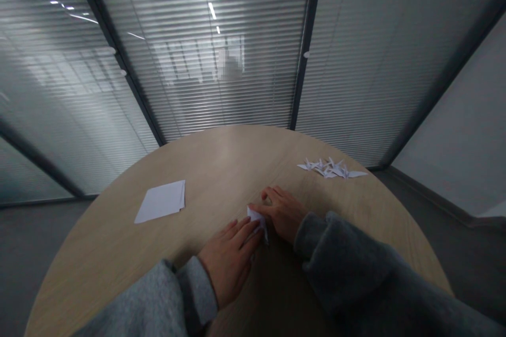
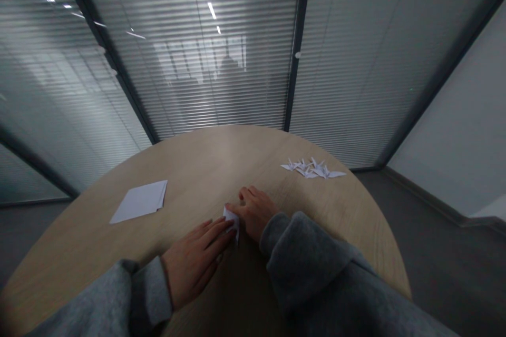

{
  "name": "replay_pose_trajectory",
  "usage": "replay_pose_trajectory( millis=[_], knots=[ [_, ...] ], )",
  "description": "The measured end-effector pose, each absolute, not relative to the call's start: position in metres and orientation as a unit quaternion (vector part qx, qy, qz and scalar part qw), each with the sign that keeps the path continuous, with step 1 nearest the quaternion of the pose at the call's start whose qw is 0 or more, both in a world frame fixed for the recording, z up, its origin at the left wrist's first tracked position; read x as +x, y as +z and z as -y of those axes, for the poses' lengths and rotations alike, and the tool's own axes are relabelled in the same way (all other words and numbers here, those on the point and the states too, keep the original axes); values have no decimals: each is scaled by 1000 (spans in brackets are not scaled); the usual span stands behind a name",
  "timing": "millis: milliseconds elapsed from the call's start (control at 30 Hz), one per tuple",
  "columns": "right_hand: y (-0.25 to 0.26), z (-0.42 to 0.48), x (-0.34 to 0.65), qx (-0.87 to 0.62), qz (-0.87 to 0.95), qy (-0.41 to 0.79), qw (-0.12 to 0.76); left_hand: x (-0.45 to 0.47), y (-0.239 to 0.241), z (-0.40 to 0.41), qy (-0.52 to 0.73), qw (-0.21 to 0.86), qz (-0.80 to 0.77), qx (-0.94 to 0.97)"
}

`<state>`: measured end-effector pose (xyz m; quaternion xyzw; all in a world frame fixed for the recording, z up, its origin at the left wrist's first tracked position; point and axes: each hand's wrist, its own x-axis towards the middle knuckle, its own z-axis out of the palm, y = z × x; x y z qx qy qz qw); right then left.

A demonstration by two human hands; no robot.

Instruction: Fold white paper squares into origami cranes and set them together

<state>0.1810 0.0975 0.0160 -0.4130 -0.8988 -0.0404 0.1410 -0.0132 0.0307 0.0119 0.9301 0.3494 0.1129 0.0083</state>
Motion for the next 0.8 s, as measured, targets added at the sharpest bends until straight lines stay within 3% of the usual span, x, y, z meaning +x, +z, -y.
replay_pose_trajectory(
  millis=[500,800],
  knots=[
    [29,-98,194,-403,900,-13,166,-15,6,-32,86,-11,-351,932],
    [60,-63,178,-454,890,-28,6,-13,8,-31,106,-15,-356,928]
  ],
)
